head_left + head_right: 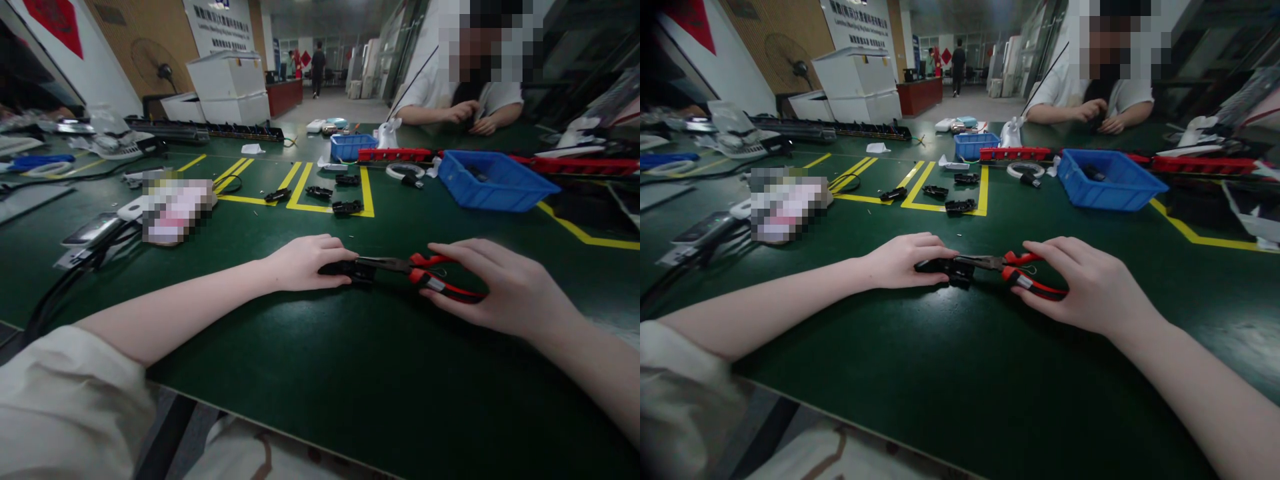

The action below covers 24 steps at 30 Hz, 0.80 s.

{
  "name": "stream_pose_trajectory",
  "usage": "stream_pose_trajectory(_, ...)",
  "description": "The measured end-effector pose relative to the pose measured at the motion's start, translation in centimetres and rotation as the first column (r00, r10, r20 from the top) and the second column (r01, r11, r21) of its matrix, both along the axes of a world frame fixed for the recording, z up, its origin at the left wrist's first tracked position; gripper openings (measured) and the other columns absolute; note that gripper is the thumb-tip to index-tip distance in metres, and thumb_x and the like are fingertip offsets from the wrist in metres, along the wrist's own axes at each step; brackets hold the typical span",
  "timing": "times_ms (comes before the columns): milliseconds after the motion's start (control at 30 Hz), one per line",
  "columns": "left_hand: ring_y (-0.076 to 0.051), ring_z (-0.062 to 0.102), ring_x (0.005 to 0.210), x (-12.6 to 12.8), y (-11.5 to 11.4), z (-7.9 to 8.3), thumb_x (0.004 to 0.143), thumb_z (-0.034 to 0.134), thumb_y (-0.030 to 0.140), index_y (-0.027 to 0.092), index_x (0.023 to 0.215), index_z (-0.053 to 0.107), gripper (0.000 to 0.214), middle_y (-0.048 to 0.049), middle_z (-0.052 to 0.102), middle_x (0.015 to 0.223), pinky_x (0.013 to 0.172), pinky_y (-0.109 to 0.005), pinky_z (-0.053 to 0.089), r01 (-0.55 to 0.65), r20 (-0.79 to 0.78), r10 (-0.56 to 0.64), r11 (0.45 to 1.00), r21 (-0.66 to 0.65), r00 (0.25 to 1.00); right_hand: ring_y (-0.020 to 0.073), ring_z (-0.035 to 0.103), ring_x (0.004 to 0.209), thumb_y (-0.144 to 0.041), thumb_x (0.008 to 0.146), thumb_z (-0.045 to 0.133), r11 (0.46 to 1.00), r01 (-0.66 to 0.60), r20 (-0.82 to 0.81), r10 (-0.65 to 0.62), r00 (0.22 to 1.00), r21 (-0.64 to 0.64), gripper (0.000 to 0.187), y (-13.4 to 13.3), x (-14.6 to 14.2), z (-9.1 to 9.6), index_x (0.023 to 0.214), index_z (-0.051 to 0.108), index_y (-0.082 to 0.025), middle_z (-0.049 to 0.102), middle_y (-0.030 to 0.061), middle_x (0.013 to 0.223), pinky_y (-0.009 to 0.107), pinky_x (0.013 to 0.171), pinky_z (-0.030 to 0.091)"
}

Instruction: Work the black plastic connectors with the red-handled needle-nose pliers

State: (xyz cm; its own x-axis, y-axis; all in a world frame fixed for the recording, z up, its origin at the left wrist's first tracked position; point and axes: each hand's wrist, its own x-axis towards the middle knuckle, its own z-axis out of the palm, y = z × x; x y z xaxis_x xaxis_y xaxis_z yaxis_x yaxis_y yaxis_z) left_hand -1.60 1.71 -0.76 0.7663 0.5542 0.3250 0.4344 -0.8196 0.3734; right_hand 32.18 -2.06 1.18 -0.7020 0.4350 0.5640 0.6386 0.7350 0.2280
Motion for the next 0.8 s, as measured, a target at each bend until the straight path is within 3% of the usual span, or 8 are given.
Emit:
stream_pose_trajectory(133, -0.026, 0.066, 0.099, 0.06, -0.02, -0.05, 0.099, 0.062, 0.043, 0.015, 0.130, 0.072, 0.043, -0.0147, 0.073, 0.113, 0.084, -0.036, 0.050, 0.026, -0.024, -0.025, 0.998, 0.058, 0.999, 0.0259, 0.075, 0.085, -0.039, 0.090, 0.075, 1.000, -0.007, -0.015, 0.007, 1.000, 0.002, 0.045, -0.12, 0.10, 0.29, 0.126, 0.066, -0.014, 0.076, 0.0154, 0.103, 0.037, 0.070, 0.061)
stream_pose_trajectory(300, -0.026, 0.066, 0.101, 0.19, -0.01, 0.00, 0.098, 0.064, 0.039, 0.015, 0.125, 0.074, 0.038, -0.0143, 0.071, 0.115, 0.087, -0.037, 0.050, 0.037, 0.038, -0.038, 0.999, 0.015, 0.999, 0.0246, 0.075, 0.084, -0.041, 0.089, 0.076, 0.999, -0.008, 0.021, 0.007, 1.000, 0.040, 0.043, -0.21, -0.06, 0.65, 0.122, 0.067, -0.015, 0.077, 0.0145, 0.102, 0.036, 0.071, 0.060)
stream_pose_trajectory(467, -0.024, 0.065, 0.097, 0.15, 0.07, -0.09, 0.099, 0.064, 0.038, 0.011, 0.128, 0.073, 0.040, -0.0147, 0.070, 0.112, 0.083, -0.036, 0.051, 0.059, 0.021, -0.060, 0.997, 0.052, 0.998, 0.0252, 0.074, 0.084, -0.041, 0.090, 0.075, 0.998, 0.024, 0.052, -0.027, 0.998, 0.066, 0.042, -0.19, -0.19, 0.55, 0.121, 0.066, -0.014, 0.076, 0.0145, 0.101, 0.036, 0.070, 0.058)
stream_pose_trajectory(633, -0.022, 0.066, 0.098, 0.12, 0.07, -0.15, 0.101, 0.062, 0.036, 0.012, 0.129, 0.072, 0.038, -0.0132, 0.069, 0.113, 0.084, -0.035, 0.053, 0.065, -0.011, -0.064, 0.991, 0.118, 0.998, 0.0250, 0.073, 0.080, -0.048, 0.095, 0.066, 0.997, 0.020, 0.061, -0.025, 0.998, 0.080, 0.041, -0.05, -0.15, 0.46, 0.118, 0.065, -0.015, 0.074, 0.0126, 0.099, 0.037, 0.067, 0.058)
stream_pose_trajectory(800, -0.022, 0.066, 0.099, 0.12, 0.01, 0.15, 0.102, 0.062, 0.036, 0.015, 0.131, 0.071, 0.037, -0.0120, 0.070, 0.113, 0.085, -0.034, 0.055, 0.059, -0.030, -0.055, 0.989, 0.134, 0.998, 0.0244, 0.072, 0.078, -0.046, 0.094, 0.068, 0.998, -0.007, 0.061, 0.004, 0.998, 0.062, 0.040, 0.03, -0.10, 0.54, 0.115, 0.065, -0.013, 0.073, 0.0129, 0.098, 0.036, 0.066, 0.058)
